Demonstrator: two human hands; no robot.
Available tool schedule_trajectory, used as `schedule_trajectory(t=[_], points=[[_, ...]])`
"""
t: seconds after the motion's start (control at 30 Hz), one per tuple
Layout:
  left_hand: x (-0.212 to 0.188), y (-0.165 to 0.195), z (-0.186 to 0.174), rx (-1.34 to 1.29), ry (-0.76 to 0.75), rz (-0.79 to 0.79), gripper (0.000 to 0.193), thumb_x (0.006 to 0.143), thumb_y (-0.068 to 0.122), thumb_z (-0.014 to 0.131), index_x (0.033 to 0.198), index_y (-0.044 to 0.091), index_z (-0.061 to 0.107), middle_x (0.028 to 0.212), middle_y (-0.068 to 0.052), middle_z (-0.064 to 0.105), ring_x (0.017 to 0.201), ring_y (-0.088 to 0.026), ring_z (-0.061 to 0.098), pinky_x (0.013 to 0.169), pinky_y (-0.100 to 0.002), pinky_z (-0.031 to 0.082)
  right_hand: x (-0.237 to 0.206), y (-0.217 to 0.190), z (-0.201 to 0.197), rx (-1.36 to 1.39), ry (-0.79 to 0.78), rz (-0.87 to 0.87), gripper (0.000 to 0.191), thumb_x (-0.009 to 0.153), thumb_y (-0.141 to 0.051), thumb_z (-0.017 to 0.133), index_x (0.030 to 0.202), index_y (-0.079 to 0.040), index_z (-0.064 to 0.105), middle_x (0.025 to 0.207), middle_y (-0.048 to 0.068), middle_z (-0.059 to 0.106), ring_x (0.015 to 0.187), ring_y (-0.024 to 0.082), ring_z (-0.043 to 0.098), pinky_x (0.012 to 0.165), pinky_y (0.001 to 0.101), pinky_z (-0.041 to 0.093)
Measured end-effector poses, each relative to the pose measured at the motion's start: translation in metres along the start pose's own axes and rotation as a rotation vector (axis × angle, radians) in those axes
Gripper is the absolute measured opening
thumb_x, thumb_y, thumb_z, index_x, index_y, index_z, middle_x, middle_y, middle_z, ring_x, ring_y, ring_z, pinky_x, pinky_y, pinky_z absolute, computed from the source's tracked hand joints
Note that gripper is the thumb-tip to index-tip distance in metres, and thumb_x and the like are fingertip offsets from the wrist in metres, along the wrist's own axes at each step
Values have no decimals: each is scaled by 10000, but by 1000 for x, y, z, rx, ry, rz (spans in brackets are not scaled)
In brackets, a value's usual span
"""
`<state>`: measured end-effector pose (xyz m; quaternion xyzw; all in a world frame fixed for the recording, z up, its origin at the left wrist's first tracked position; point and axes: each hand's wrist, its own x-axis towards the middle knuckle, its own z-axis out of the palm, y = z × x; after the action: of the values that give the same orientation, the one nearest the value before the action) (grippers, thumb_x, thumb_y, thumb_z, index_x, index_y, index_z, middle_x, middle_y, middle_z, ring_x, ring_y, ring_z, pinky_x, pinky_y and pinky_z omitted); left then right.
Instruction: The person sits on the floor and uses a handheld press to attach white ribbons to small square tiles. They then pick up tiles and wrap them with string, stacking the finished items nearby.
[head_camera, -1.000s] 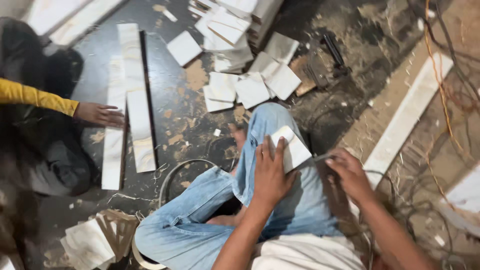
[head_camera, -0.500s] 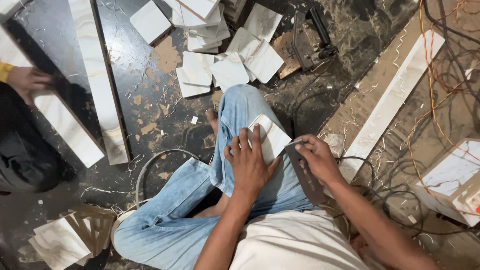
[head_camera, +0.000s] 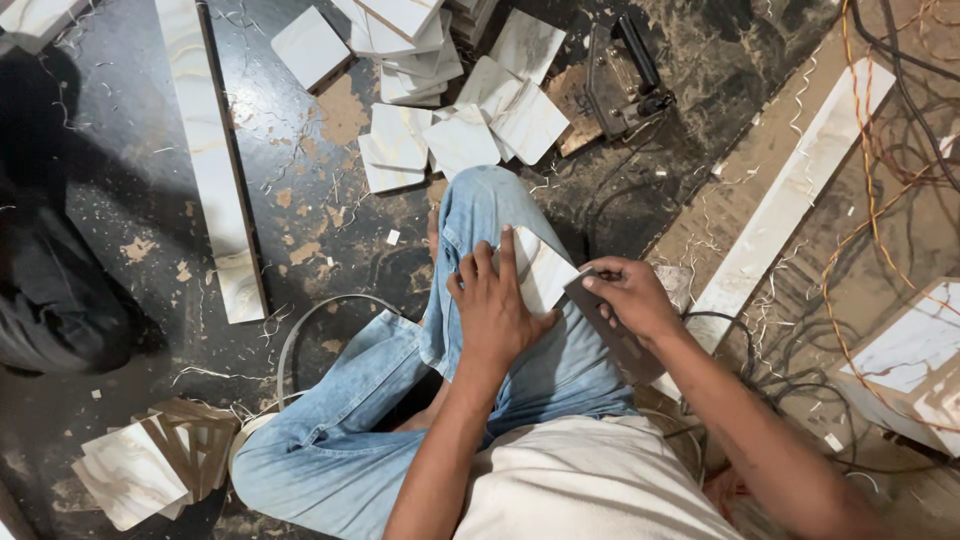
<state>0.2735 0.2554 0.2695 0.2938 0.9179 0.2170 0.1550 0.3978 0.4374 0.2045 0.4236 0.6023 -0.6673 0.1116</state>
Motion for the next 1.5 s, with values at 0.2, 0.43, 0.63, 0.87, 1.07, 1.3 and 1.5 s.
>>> schedule_trajectory(t=[0.2, 0.43, 0.63, 0.87, 1.07, 1.3, 1.5], points=[[7, -10, -1, -8, -26, 68, 1313, 421, 422, 970, 1537, 110, 353, 1330, -195, 469, 1191, -395, 456, 973, -548, 337, 34, -11, -12, -402, -162, -254, 253, 841, -151, 797, 1067, -36, 793, 766, 81, 742, 547, 124, 596, 493, 279, 471], [18, -20, -16, 112, -205, 279, 1321, 384, 445, 950, 1533, 147, 371, 1354, -177, 486, 1226, -373, 467, 977, -514, 361, 82, -54, 1, -729, -305, -193, 233, 801, -161, 786, 1018, -82, 817, 899, 106, 805, 700, 230, 726, 658, 392, 583], [6, -31, -27, 87, -380, 465, 1272, 388, 456, 955, 1492, 134, 414, 1347, -174, 482, 1250, -373, 451, 965, -521, 362, 47, -40, 7, -570, -183, -182, 233, 812, -141, 820, 1024, -44, 824, 822, 172, 773, 624, 200, 632, 574, 357, 480], [13, -44, -22, 82, -416, 548, 1299, 376, 456, 956, 1513, 143, 411, 1328, -143, 490, 1219, -359, 458, 949, -504, 378, 51, -65, 6, -720, -391, -460, 299, 709, -145, 801, 985, -32, 800, 891, 123, 787, 835, 261, 763, 759, 380, 560], [12, -62, -31, -44, -374, 580, 1304, 393, 491, 969, 1489, 86, 391, 1386, -147, 484, 1288, -376, 452, 1045, -520, 372, 66, -98, 27, -1119, -510, -281, 293, 754, -222, 786, 1015, -89, 790, 981, 123, 793, 869, 261, 763, 795, 386, 571], [-36, -77, -10, -653, 90, -147, 803, 720, 328, 827, 1419, 30, 567, 1196, -171, 621, 1074, -313, 613, 900, -388, 518, 52, -55, 21, -719, -336, -326, 278, 755, -184, 798, 1009, -70, 804, 1055, 114, 781, 963, 265, 738, 868, 366, 520], [-44, -61, 27, -778, 348, -144, 416, 952, 8, 599, 1365, 11, 648, 925, -107, 543, 785, -202, 556, 716, -297, 464, 52, -64, 28, -854, -261, -335, 227, 763, -164, 781, 971, -79, 805, 943, 104, 765, 843, 293, 715, 759, 395, 530]])
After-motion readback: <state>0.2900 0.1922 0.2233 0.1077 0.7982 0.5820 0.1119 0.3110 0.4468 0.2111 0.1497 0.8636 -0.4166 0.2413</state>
